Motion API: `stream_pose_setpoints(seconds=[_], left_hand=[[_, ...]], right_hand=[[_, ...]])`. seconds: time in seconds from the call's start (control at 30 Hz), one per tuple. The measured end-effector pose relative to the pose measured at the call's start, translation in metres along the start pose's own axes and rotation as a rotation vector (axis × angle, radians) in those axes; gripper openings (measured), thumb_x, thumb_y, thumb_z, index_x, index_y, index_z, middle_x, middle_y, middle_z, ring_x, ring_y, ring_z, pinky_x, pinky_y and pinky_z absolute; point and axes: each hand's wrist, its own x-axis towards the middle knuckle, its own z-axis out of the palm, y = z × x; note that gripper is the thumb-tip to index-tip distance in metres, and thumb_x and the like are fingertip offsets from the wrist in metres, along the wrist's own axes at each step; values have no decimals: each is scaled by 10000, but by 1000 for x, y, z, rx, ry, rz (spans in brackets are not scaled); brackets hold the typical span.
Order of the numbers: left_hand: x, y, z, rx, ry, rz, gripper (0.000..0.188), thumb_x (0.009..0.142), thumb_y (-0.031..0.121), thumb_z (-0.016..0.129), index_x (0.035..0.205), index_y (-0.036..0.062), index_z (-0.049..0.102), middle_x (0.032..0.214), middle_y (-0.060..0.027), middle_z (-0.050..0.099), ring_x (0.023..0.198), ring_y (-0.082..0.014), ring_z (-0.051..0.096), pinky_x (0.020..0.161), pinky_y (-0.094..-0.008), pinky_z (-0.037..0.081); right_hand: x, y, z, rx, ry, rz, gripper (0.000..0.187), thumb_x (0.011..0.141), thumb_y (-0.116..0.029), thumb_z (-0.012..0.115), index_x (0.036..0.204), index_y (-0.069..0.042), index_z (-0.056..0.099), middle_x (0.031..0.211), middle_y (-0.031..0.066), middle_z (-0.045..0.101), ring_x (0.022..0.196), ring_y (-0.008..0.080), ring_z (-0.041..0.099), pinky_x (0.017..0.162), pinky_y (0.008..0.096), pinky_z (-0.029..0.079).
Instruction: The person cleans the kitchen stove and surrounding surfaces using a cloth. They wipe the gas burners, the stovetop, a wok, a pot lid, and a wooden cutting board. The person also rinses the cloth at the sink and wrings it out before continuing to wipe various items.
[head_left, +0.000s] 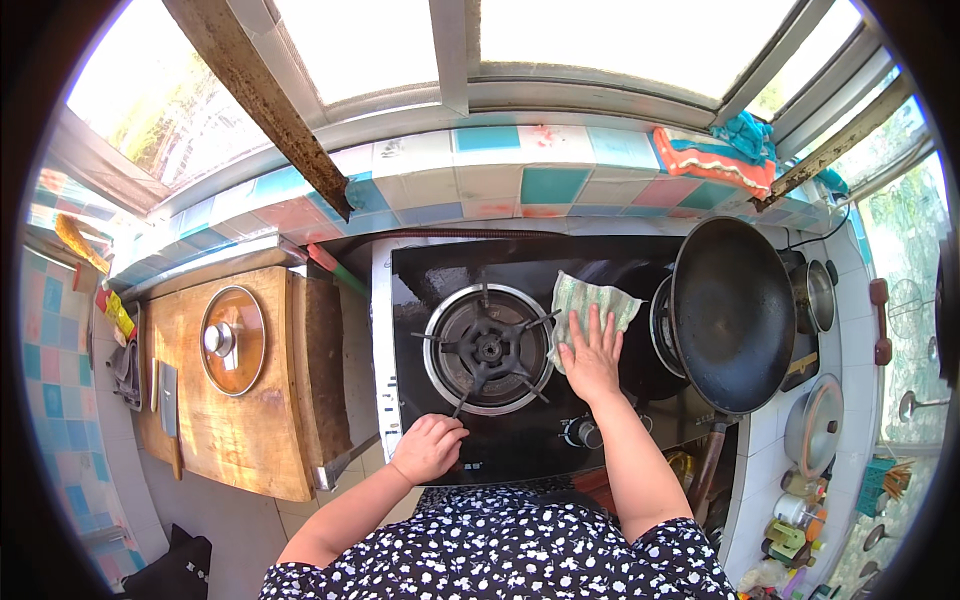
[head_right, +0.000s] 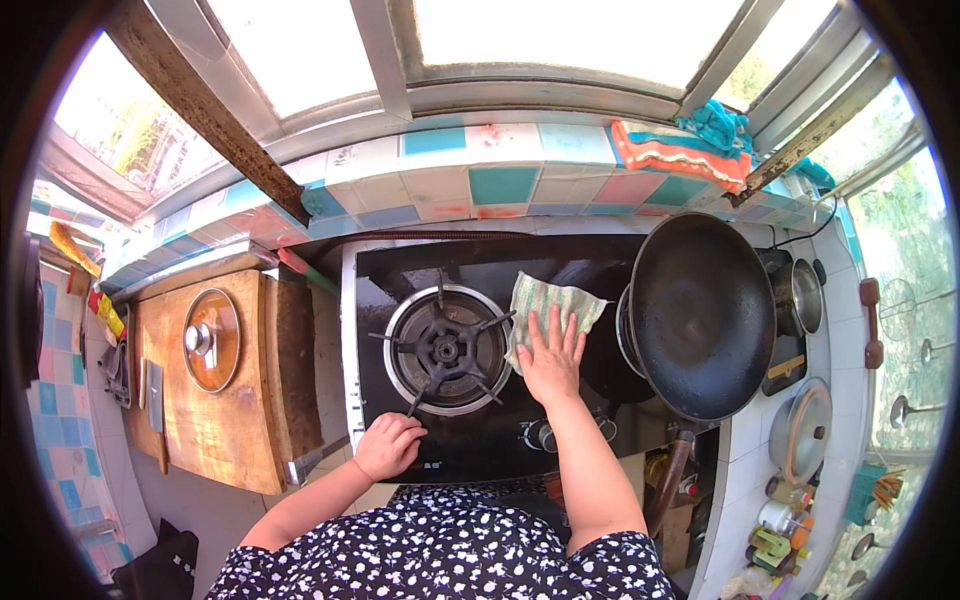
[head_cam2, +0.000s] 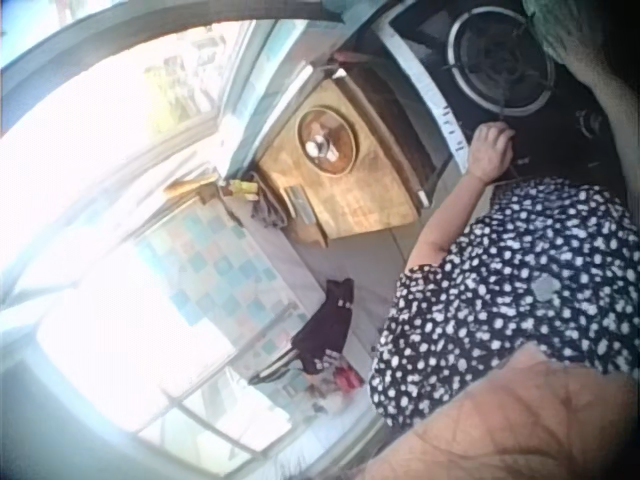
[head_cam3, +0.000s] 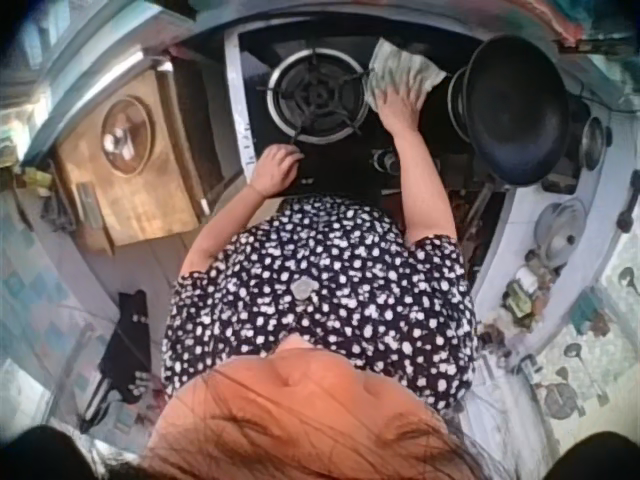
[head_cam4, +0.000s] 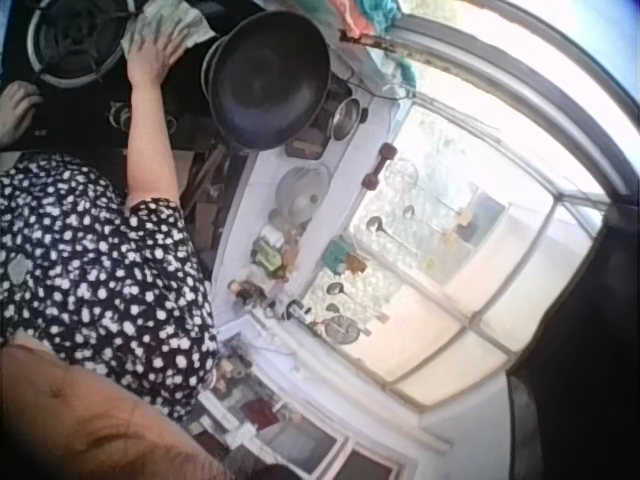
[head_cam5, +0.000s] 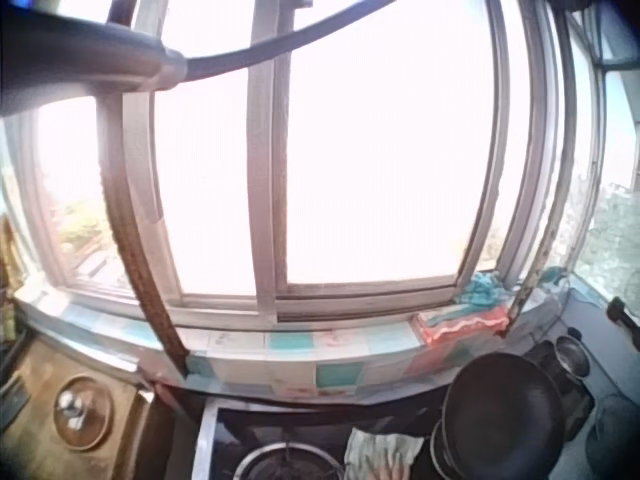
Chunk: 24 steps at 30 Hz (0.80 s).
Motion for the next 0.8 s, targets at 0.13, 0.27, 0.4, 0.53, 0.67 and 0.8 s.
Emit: stream_pose_setpoints(seconds=[0.13,0.27,0.4,0.53,0.67,0.8], left_hand=[[-3,-2,-1,-7,-28,10,286,729,94,650,1011,77,604,1037,-43,560,982,-231,544,870,-358,446],[-1,0,1,-24,12,17,255,715,62,652,966,73,610,997,-54,565,936,-244,552,832,-366,455],[-4,-1,2,-39,34,32,247,702,52,650,944,71,605,990,-58,566,926,-247,553,819,-368,458],[-9,-5,2,-92,61,33,230,716,50,642,941,67,601,1012,-60,570,951,-249,555,834,-367,458],[-19,-15,-10,-253,208,-99,162,793,47,627,951,55,595,1030,-78,569,966,-270,557,850,-365,460],[-36,-29,-52,-385,534,-434,98,850,34,607,946,31,592,981,-99,571,884,-245,593,769,-313,492]], right_hand=[[-2,6,-8,32,7,-28,596,926,-418,474,1457,-205,306,1549,101,132,1427,335,77,1147,477,87],[-12,21,-10,68,-22,61,614,937,-391,453,1475,-186,240,1557,74,108,1436,285,67,1158,437,77],[-44,45,-20,67,-153,246,672,939,-389,443,1498,-188,131,1568,59,41,1441,282,36,1158,431,71],[-55,45,-35,49,-277,379,713,938,-371,452,1502,-162,70,1566,102,-10,1432,343,30,1153,450,92],[-45,42,-18,-20,-309,224,762,895,-242,545,1499,-140,91,1560,132,18,1410,404,87,1136,482,152],[-56,48,-14,40,-235,63,759,851,-100,578,1489,-134,167,1556,123,78,1400,416,125,1137,457,183]])
